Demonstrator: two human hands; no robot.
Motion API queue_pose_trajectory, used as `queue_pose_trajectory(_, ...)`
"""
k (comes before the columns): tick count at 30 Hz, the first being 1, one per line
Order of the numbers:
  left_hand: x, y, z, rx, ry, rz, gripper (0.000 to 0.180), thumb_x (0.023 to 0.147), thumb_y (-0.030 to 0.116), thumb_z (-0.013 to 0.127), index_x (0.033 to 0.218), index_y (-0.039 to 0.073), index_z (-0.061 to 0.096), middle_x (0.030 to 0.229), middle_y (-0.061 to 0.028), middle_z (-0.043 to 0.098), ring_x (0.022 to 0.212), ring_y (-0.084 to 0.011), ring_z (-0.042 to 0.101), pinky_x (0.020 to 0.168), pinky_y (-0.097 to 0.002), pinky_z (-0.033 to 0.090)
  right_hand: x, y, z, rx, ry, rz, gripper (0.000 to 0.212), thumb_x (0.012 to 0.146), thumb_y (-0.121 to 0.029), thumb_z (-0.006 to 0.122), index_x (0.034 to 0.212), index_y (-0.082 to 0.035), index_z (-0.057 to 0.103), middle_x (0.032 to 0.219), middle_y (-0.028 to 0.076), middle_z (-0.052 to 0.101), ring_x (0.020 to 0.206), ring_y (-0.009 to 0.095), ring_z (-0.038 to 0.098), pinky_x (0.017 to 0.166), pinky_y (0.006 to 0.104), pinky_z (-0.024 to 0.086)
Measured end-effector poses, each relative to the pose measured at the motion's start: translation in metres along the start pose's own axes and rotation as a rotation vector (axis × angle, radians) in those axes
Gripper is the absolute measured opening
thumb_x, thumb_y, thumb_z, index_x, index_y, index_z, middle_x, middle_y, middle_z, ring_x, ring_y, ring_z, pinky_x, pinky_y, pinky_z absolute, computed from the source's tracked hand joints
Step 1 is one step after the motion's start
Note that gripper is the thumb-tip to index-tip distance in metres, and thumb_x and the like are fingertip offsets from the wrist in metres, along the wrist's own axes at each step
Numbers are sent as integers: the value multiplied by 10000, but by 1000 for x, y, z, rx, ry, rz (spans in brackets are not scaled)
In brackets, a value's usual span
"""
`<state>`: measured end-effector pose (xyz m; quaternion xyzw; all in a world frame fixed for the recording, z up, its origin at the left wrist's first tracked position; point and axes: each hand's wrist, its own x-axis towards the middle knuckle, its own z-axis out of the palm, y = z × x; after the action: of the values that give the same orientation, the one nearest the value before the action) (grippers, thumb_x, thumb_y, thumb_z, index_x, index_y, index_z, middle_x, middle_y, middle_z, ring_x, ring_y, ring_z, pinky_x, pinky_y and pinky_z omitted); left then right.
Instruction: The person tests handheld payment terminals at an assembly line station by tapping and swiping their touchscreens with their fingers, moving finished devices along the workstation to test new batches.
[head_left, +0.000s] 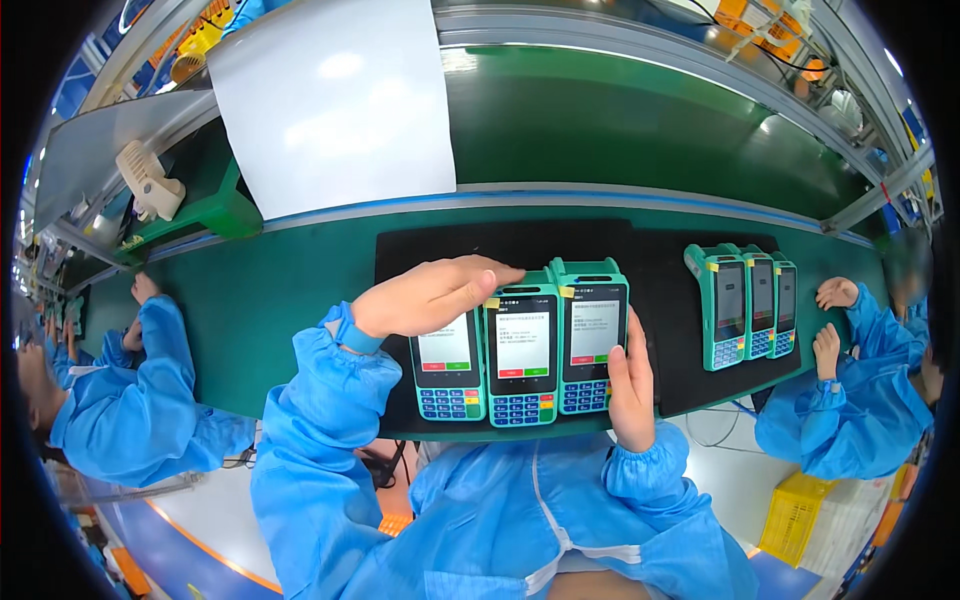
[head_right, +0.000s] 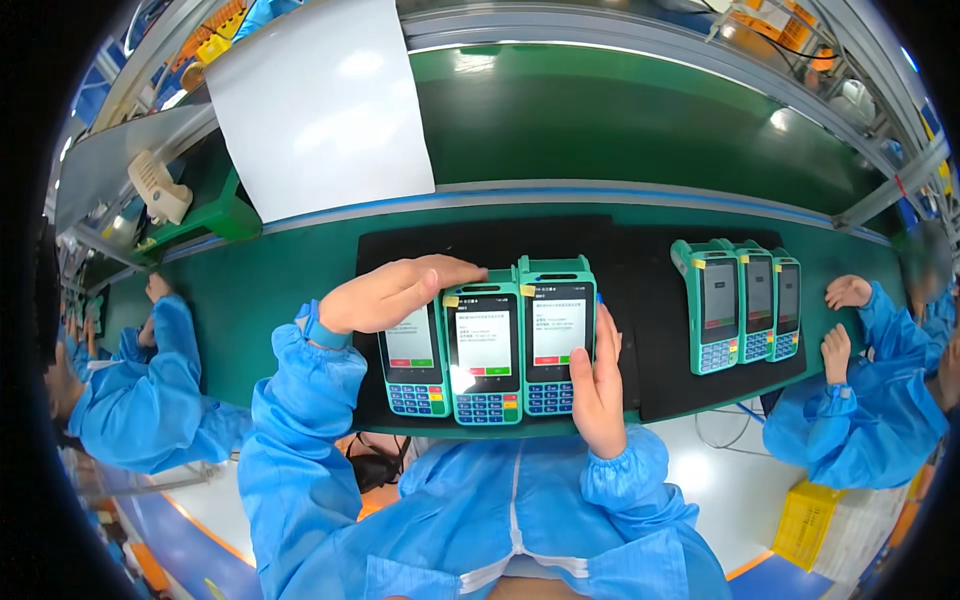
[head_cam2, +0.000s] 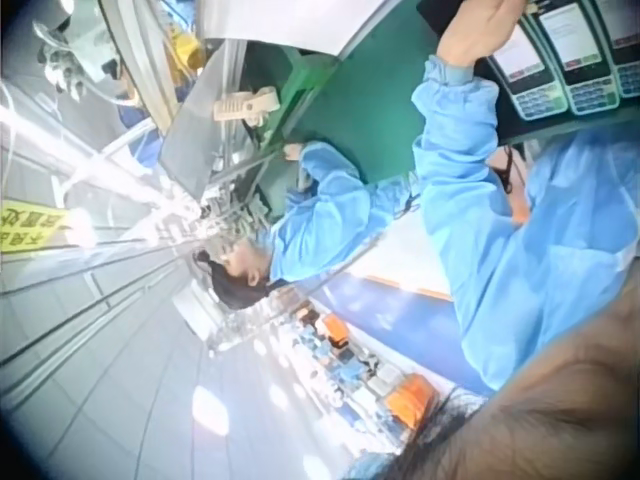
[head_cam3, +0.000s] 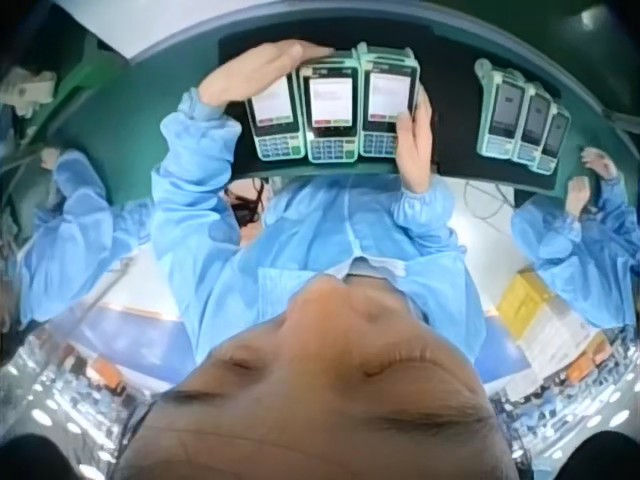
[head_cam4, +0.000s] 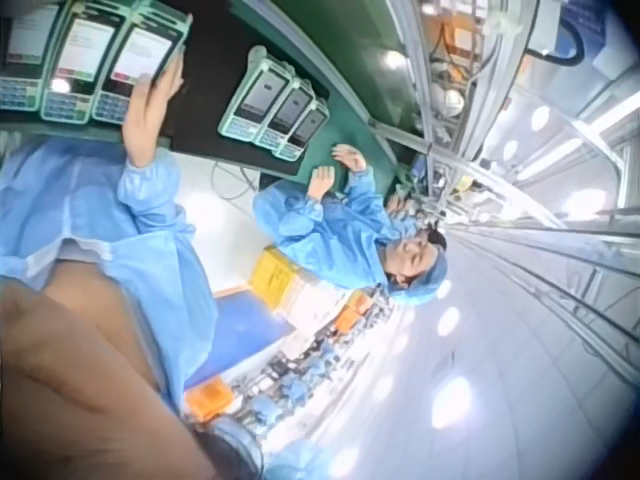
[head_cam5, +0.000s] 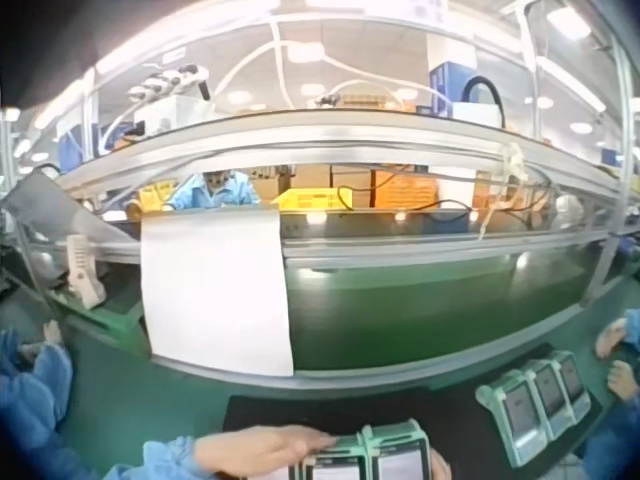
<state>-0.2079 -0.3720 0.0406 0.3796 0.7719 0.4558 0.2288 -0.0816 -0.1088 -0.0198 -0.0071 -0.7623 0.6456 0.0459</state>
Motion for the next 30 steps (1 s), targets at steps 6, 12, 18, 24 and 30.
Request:
queue_pose_trajectory(6,-25,38,22,652,399,35,524,845,261,511,1277,-33,489,1342,-203,473,1271,-381,407,1046,-459,335,9,-3,-9,-261,-50,-174,538,947,-155,484,1435,-14,309,1514,197,225,1411,329,201,1129,391,184)
queue_pose_trajectory(12,-67,77,133,802,672,-162,322,774,186,648,1072,66,665,1309,-164,510,1240,-395,437,1006,-577,289,12,-8,-14,-110,-44,-143,491,880,-54,503,1362,13,442,1498,214,273,1368,342,320,1089,381,290)
queue_pose_trajectory(18,-50,67,174,665,771,-215,240,792,114,622,1011,76,715,1358,-238,426,1299,-465,291,1043,-533,268,10,-7,-16,-64,-40,-135,500,869,-53,513,1359,17,444,1489,220,280,1353,341,346,1076,380,317)
queue_pose_trajectory(24,-39,61,178,721,812,-237,232,807,126,633,1020,106,721,1391,-246,392,1324,-479,212,1071,-522,214,10,-6,-16,-102,-28,-157,484,883,-40,504,1358,22,439,1485,213,289,1351,334,348,1073,378,325)
queue_pose_trajectory(30,-29,49,182,751,847,-257,239,807,136,646,1035,120,717,1411,-265,356,1322,-484,187,1085,-517,166,12,-2,-11,-97,-36,-150,489,893,-40,495,1373,19,418,1490,206,276,1357,320,335,1072,370,328)
